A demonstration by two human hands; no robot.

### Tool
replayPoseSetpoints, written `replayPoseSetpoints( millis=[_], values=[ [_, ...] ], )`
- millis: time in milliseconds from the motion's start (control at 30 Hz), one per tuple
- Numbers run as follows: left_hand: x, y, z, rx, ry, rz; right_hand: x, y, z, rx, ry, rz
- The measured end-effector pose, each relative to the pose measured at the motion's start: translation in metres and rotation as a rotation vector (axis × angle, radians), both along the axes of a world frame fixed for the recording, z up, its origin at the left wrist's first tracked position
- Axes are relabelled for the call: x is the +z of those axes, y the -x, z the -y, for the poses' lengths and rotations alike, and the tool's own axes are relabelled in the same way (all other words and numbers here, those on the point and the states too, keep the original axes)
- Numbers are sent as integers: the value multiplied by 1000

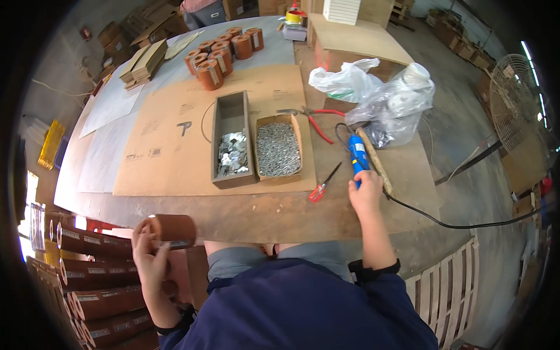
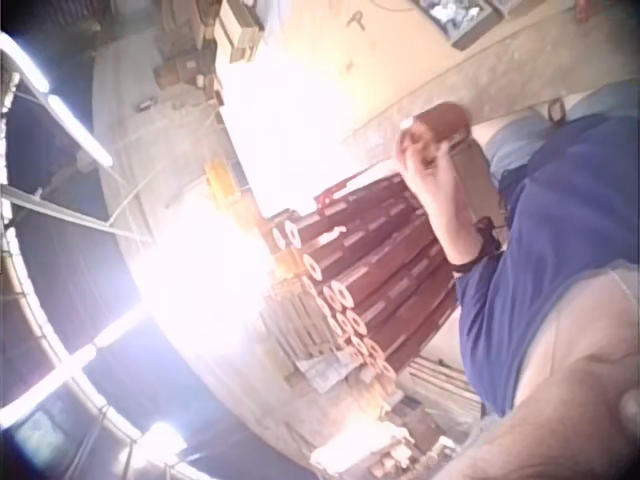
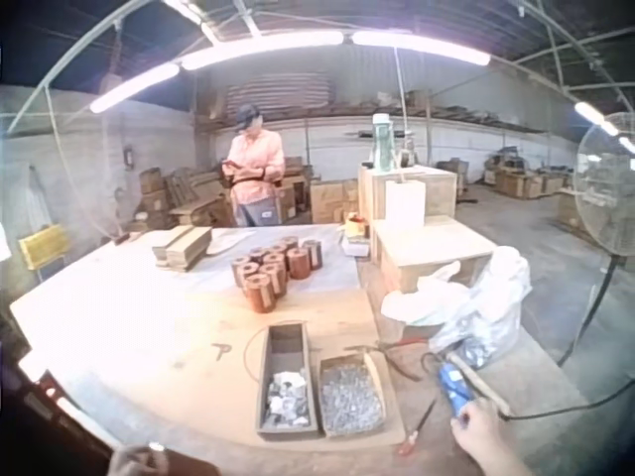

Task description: Using an electric screwdriver and hammer to attach small metal clips and fasteners to circular wooden bases.

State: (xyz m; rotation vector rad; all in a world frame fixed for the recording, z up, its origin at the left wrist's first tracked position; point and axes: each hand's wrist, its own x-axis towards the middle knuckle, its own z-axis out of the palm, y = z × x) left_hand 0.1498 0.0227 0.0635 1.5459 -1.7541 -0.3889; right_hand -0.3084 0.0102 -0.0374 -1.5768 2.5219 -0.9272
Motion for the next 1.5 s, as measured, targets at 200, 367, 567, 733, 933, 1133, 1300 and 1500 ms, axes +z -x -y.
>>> replayPoseSetpoints(
  millis=[200, 367, 567, 733, 933, 1133, 1300, 1500],
  values=[
    [-5, 99, 22, -515, 19, 51, -9, 7, 7, -61, 28, -90],
    [-27, 141, 33, -632, 90, 132, -3, 2, 15, -179, -218, -63],
    [-62, 153, 28, -527, 88, 23, -9, 16, 26, -145, -348, -173],
    [-102, 144, 25, -431, -83, -236, -13, 28, 30, -106, -338, -62],
    [-105, 142, 31, -492, -154, -322, -16, 30, 26, -107, -327, -50],
    [-74, 116, 67, -615, -67, -309, -25, 37, 24, -94, -308, -50],
    [-49, 117, 152, -377, -81, 35, -17, 31, 25, -137, -322, -13],
    [-54, 134, 191, -447, -84, 595, -14, 27, 30, -153, -369, -12]
  ],
)
